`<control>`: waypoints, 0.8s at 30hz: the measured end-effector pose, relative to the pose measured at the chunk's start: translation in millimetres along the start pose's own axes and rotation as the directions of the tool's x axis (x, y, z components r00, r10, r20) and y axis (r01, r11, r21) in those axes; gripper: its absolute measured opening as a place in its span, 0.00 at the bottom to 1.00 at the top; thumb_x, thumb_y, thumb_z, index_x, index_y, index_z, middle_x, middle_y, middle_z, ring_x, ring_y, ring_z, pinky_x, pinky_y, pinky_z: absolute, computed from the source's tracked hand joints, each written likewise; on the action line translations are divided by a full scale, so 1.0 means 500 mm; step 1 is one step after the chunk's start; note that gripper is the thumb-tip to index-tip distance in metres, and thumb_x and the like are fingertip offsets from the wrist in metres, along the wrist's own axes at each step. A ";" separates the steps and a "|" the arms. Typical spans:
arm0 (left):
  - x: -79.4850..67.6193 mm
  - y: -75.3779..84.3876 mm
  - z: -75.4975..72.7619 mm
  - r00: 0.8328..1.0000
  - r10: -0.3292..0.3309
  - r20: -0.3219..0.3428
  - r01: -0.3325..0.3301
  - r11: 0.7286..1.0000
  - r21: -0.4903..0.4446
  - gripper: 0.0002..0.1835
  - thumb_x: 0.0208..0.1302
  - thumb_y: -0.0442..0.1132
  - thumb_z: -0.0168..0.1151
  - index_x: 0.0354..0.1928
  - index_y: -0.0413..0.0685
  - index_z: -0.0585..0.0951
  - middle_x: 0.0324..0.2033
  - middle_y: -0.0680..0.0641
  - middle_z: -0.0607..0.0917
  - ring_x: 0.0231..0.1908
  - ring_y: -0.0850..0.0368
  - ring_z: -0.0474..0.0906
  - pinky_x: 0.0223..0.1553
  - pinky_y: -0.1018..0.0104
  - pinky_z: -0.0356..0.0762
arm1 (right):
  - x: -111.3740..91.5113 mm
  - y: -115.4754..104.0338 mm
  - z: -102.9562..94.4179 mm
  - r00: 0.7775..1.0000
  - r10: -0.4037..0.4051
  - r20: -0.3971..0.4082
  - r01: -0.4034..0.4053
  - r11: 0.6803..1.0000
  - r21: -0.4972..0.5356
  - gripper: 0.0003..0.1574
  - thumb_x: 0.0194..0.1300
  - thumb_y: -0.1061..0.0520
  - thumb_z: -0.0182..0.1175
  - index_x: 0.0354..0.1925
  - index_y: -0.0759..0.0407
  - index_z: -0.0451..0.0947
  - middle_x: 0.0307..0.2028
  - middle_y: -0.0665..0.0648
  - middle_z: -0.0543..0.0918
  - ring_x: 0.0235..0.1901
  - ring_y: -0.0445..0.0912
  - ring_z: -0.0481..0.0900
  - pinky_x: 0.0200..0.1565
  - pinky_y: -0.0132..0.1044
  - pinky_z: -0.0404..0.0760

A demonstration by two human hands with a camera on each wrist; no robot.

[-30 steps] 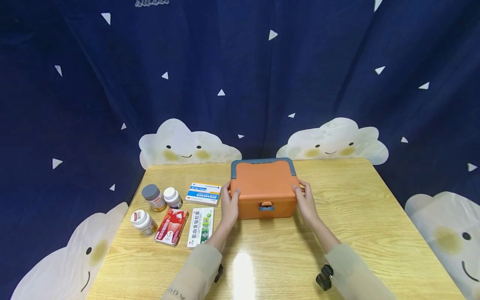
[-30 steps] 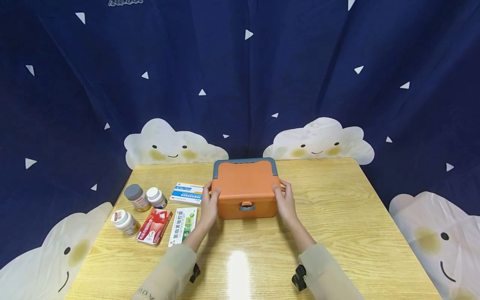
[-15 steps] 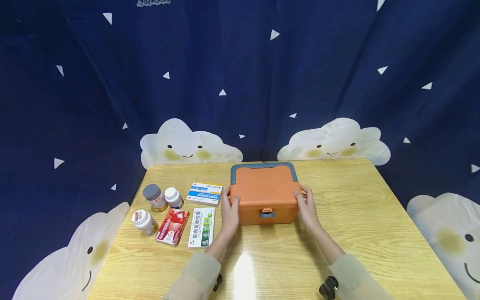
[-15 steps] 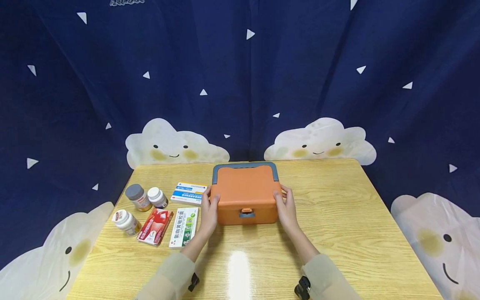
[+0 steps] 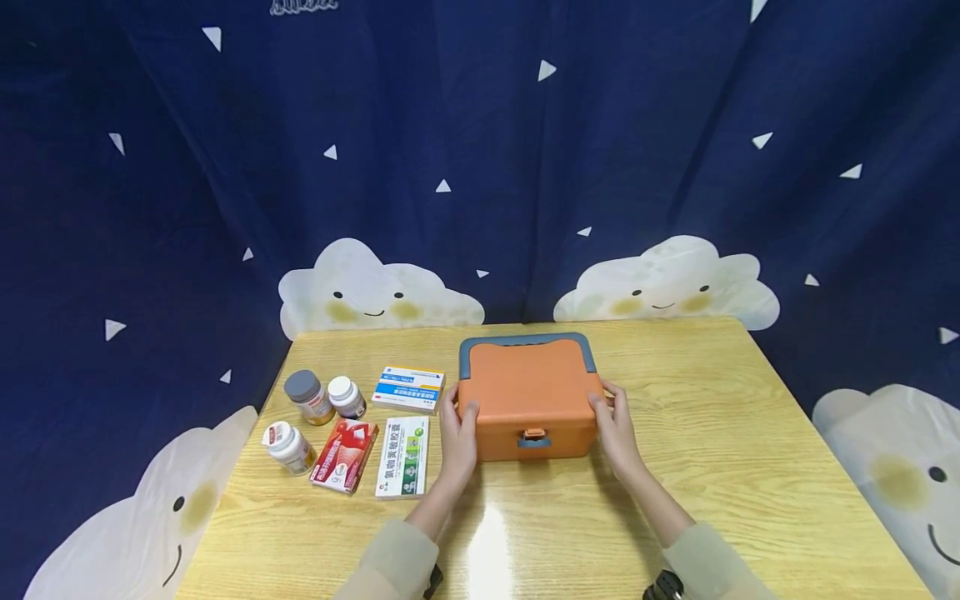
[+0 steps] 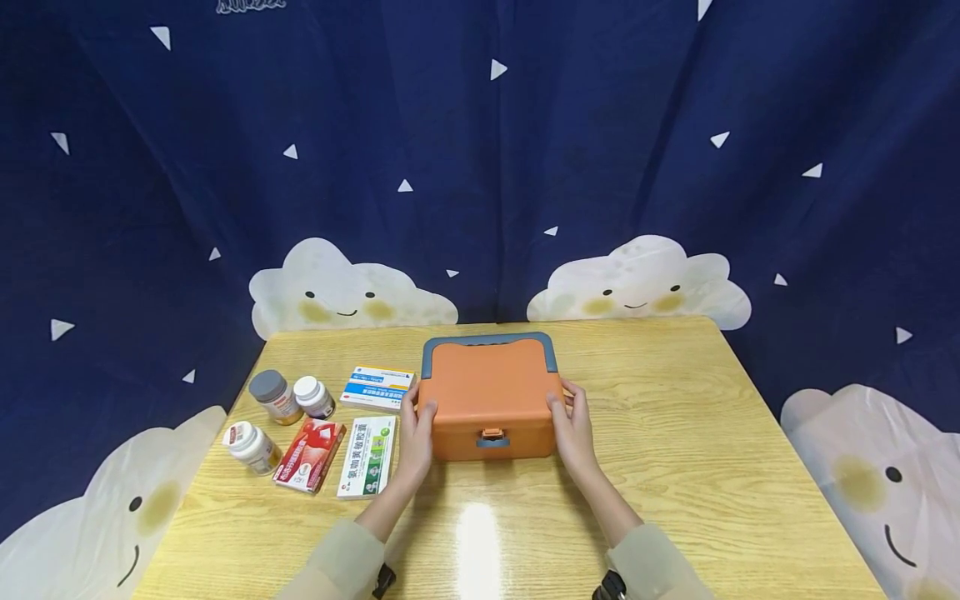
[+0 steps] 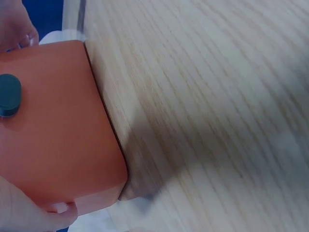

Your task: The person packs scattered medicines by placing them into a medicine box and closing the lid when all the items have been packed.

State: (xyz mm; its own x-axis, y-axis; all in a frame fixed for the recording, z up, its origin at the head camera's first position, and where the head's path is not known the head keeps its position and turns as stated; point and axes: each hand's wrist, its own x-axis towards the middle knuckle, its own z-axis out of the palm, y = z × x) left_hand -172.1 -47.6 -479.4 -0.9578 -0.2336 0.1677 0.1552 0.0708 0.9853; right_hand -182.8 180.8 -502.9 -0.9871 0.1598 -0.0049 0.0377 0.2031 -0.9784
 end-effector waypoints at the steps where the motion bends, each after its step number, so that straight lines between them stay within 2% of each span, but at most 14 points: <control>1: 0.001 -0.010 0.001 1.000 0.001 0.000 -0.001 1.000 -0.005 0.24 0.65 0.33 0.47 0.61 0.30 0.60 0.57 0.33 0.66 0.56 0.39 0.66 0.58 0.49 0.62 | -0.002 0.000 0.000 1.000 0.002 -0.005 -0.002 1.000 -0.003 0.32 0.69 0.42 0.42 0.64 0.56 0.53 0.46 0.59 0.66 0.40 0.42 0.69 0.36 0.31 0.71; 2: 0.003 -0.025 0.002 1.000 0.012 -0.011 -0.012 1.000 0.010 0.24 0.65 0.34 0.48 0.61 0.31 0.60 0.57 0.34 0.66 0.56 0.42 0.67 0.58 0.53 0.63 | -0.003 0.001 0.001 1.000 0.003 -0.010 -0.003 1.000 -0.005 0.32 0.69 0.42 0.43 0.64 0.56 0.54 0.46 0.59 0.66 0.40 0.42 0.70 0.36 0.30 0.71; 7: 0.004 -0.064 0.005 0.999 0.034 -0.024 -0.033 0.997 0.063 0.26 0.65 0.37 0.47 0.62 0.31 0.59 0.57 0.35 0.66 0.54 0.44 0.68 0.56 0.55 0.66 | -0.012 0.001 0.001 1.000 0.006 -0.023 -0.006 1.000 -0.020 0.31 0.69 0.42 0.43 0.64 0.55 0.54 0.46 0.59 0.66 0.39 0.42 0.69 0.36 0.30 0.71; 8: 0.001 -0.056 0.004 0.999 0.030 -0.022 -0.028 0.998 0.061 0.25 0.65 0.36 0.47 0.62 0.31 0.59 0.57 0.35 0.66 0.54 0.44 0.68 0.56 0.54 0.66 | -0.013 0.000 0.001 1.000 0.005 -0.025 -0.005 1.000 -0.021 0.31 0.69 0.42 0.42 0.64 0.56 0.54 0.46 0.59 0.67 0.39 0.43 0.69 0.36 0.31 0.71; 9: -0.003 -0.043 0.002 1.000 0.022 -0.014 -0.021 0.999 0.046 0.26 0.65 0.35 0.47 0.62 0.29 0.59 0.57 0.33 0.66 0.55 0.41 0.67 0.57 0.50 0.64 | -0.016 0.000 0.001 1.000 0.006 -0.028 -0.007 1.000 -0.020 0.31 0.69 0.43 0.43 0.64 0.56 0.54 0.46 0.59 0.67 0.39 0.42 0.69 0.37 0.31 0.71; 14: -0.022 0.010 -0.004 1.000 0.008 0.000 -0.008 1.000 0.010 0.25 0.64 0.30 0.47 0.61 0.26 0.58 0.58 0.30 0.64 0.58 0.36 0.63 0.59 0.46 0.59 | -0.026 -0.004 0.001 1.000 0.003 -0.024 -0.004 1.000 -0.022 0.32 0.70 0.44 0.42 0.64 0.58 0.53 0.47 0.60 0.66 0.38 0.40 0.69 0.36 0.29 0.70; 24: -0.038 0.028 -0.005 1.000 -0.017 -0.004 0.017 1.000 0.020 0.24 0.65 0.30 0.46 0.62 0.29 0.59 0.58 0.33 0.65 0.56 0.39 0.65 0.58 0.47 0.61 | -0.035 0.002 0.001 0.999 -0.025 -0.038 0.023 0.998 -0.054 0.30 0.70 0.45 0.42 0.63 0.58 0.54 0.46 0.59 0.68 0.39 0.41 0.69 0.35 0.30 0.71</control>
State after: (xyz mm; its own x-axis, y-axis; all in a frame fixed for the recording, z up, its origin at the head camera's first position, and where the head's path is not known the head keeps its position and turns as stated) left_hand -151.0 -44.8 -468.9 -0.9593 -0.2385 0.1512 0.1342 0.0864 0.9872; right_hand -165.7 177.9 -503.9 -0.9811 0.1916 0.0276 0.0233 0.2582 -0.9658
